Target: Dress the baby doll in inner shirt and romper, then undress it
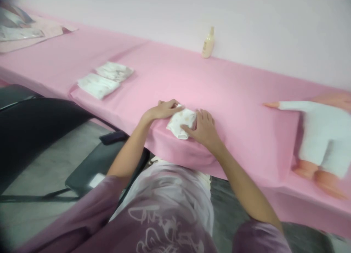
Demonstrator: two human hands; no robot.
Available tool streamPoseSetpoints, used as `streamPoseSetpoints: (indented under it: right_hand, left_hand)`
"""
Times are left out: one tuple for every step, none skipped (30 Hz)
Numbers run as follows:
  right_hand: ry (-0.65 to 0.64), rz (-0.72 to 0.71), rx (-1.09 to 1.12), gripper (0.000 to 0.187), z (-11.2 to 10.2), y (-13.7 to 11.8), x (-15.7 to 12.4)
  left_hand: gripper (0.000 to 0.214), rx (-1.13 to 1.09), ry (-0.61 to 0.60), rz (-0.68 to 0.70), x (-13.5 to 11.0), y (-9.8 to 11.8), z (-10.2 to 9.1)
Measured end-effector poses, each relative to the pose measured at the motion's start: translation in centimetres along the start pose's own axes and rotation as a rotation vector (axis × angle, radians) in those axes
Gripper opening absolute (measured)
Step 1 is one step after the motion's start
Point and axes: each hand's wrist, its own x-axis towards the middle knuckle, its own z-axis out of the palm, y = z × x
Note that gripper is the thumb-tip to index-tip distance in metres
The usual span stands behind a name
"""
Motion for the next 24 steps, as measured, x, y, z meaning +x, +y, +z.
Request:
streamPoseSetpoints:
  right_hand:
    - [0.005, 0.007, 0.029, 0.106, 0.1, 0.2, 0.0]
    - [0.016, 0.015, 0.075, 0.106, 0.2, 0.3, -0.1]
    - [0.026, 0.03, 0.146, 0.107, 0.2, 0.3, -0.1]
    - [0.027, 0.054, 0.25, 0.11, 0.1, 0.2, -0.1]
    - [0.02, 0.086, 0.387, 0.114, 0.0, 0.1, -0.2]
    - [0.014, 0.123, 0.549, 0.119, -0.1, 0.0, -0.3]
    - [0.014, 0.156, 0.717, 0.122, -0.2, -0.2, -0.3]
    - [0.021, 0.185, 0.873, 0.122, -0.4, -0.5, -0.4]
    - [0.028, 0.209, 0.999, 0.118, -0.6, -0.8, -0.5]
    - [0.032, 0.232, 1.086, 0.11, -0.9, -1.2, -0.6]
    - [0.032, 0.254, 1.14, 0.101, -1.2, -1.5, -0.6]
    - [0.027, 0.274, 1.172, 0.093, -1.6, -1.9, -0.5]
    - [0.023, 0.288, 1.191, 0.086, -1.9, -2.3, -0.4]
    - [0.031, 0.292, 1.199, 0.081, -2.2, -2.7, -0.3]
    - [0.054, 0.286, 1.196, 0.078, -2.4, -3.1, -0.2]
    - [0.087, 0.273, 1.183, 0.076, -2.6, -3.5, 0.0]
    - [0.121, 0.257, 1.161, 0.074, -2.6, -3.9, 0.2]
    - [0.149, 0.242, 1.135, 0.072, -2.5, -4.2, 0.3]
    - [0.164, 0.233, 1.111, 0.071, -2.4, -4.6, 0.3]
    - [0.164, 0.229, 1.093, 0.07, -2.2, -5.0, 0.1]
    - [0.151, 0.23, 1.079, 0.07, -2.0, -5.3, -0.2]
    - [0.131, 0.233, 1.068, 0.069, -1.9, -5.6, -0.7]
    - [0.106, 0.236, 1.057, 0.07, -1.7, -5.8, -1.4]
    - [0.077, 0.242, 1.045, 0.072, -1.6, -6.0, -2.2]
  left_hand:
    - [0.05, 0.003, 0.0, -0.005, -0.1, 0.2, 0.3]
    - [0.051, -0.032, 0.001, 0.003, -0.1, 0.3, 0.7]
    - [0.053, -0.111, 0.002, 0.021, -0.2, 0.3, 1.1]
    - [0.055, -0.23, -0.004, 0.049, -0.2, 0.3, 1.5]
    - [0.055, -0.375, -0.014, 0.081, -0.4, 0.3, 1.8]
    - [0.056, -0.521, -0.026, 0.111, -0.6, 0.4, 2.1]
    - [0.057, -0.645, -0.038, 0.139, -0.9, 0.6, 2.4]
    - [0.057, -0.736, -0.036, 0.164, -1.3, 0.8, 2.5]
    - [0.057, -0.792, -0.018, 0.187, -1.8, 1.0, 2.5]
    - [0.058, -0.822, 0.011, 0.208, -2.3, 1.3, 2.5]
    - [0.06, -0.84, 0.035, 0.224, -2.9, 1.6, 2.3]
    - [0.063, -0.854, 0.04, 0.234, -3.4, 1.8, 2.1]
    - [0.067, -0.873, 0.022, 0.236, -3.9, 2.0, 1.8]
    - [0.071, -0.894, -0.012, 0.228, -4.4, 2.1, 1.6]
    - [0.074, -0.913, -0.047, 0.215, -4.9, 2.2, 1.4]
    - [0.076, -0.93, -0.065, 0.2, -5.3, 2.1, 1.3]
    - [0.077, -0.943, -0.065, 0.188, -5.6, 2.0, 1.2]
    - [0.076, -0.953, -0.055, 0.179, -6.0, 1.9, 1.3]
    - [0.076, -0.965, -0.039, 0.168, -6.3, 1.6, 1.6]
    - [0.075, -0.979, -0.022, 0.154, -6.6, 1.3, 1.9]
    - [0.074, -0.994, -0.006, 0.135, -7.0, 1.1, 2.3]
    - [0.075, -1.012, 0.008, 0.112, -7.5, 0.8, 2.8]
    - [0.076, -1.03, 0.025, 0.088, -7.9, 0.5, 3.4]
    - [0.079, -1.05, 0.044, 0.069, -8.5, 0.3, 4.0]
